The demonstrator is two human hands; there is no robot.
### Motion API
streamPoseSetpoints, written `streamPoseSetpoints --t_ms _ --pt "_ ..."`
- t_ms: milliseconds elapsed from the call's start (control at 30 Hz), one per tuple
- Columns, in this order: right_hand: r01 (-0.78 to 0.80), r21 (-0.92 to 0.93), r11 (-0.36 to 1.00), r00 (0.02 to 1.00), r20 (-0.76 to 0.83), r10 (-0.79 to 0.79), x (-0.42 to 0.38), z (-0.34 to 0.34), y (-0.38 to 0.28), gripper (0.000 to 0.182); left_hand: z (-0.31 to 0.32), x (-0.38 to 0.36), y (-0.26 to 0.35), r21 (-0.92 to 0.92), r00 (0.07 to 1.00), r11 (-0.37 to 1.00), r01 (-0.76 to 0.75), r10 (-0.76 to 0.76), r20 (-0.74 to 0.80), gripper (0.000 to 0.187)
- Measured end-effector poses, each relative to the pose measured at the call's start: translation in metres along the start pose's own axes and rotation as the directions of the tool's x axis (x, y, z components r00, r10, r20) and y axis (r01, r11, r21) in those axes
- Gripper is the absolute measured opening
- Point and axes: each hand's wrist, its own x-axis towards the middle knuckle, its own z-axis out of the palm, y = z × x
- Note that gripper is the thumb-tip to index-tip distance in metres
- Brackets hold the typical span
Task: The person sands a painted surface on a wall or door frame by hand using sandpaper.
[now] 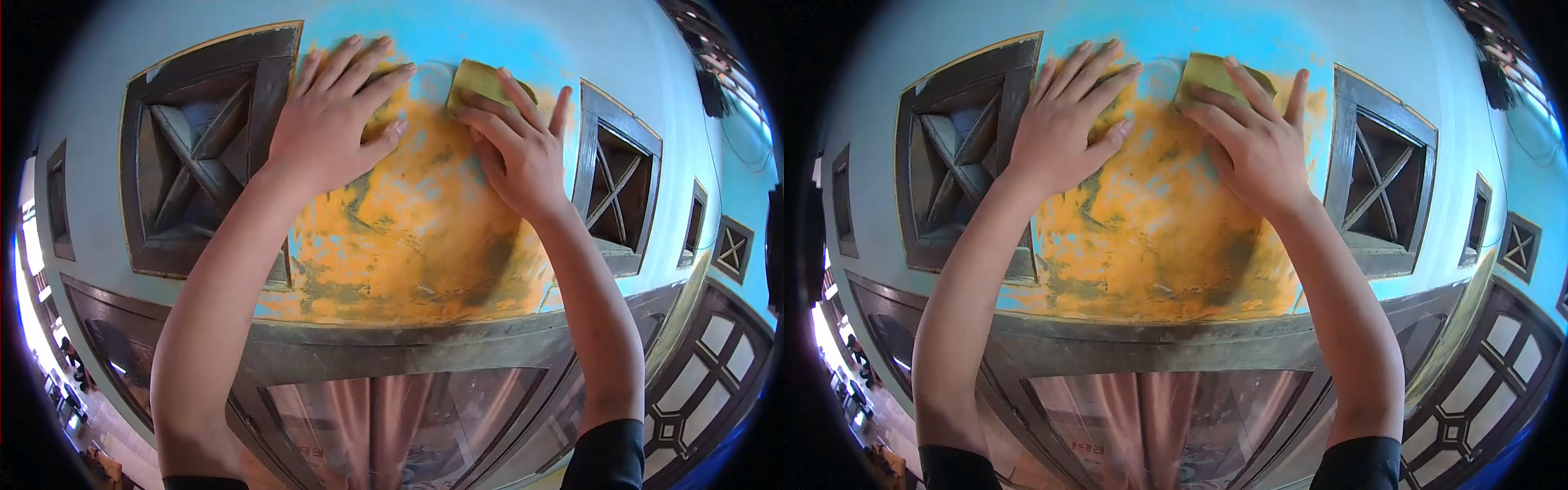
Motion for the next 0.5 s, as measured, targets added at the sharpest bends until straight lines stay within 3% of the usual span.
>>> streamPoseSetpoints --t_ms 100,133,267,367,500 --pt "-0.036 0.042 0.998 0.997 -0.067 0.039 -0.018 -0.007 0.002 0.036 -0.001 -0.004 0.002 -0.114 0.999 0.993 0.014 -0.019 -0.040 0.053" --pt "-0.005 -0.029 1.000 0.998 -0.056 0.003 -0.018 -0.014 0.004 0.033 -0.002 -0.003 0.005 -0.170 0.998 0.985 0.013 -0.024 -0.060 0.053" --pt "0.171 0.152 0.973 0.982 -0.111 -0.155 -0.018 -0.011 0.015 0.028 -0.008 0.003 0.045 -0.317 0.974 0.923 -0.218 0.185 -0.132 0.054" --pt "0.116 0.248 0.962 0.989 -0.115 -0.089 -0.028 -0.001 0.014 0.030 0.005 0.017 0.081 -0.542 0.928 0.754 -0.372 0.291 -0.232 0.057" --pt "0.078 0.412 0.908 0.996 -0.081 -0.049 -0.029 -0.009 0.009 0.025 0.024 0.028 0.082 -0.349 0.972 0.909 -0.229 0.233 -0.032 0.072"
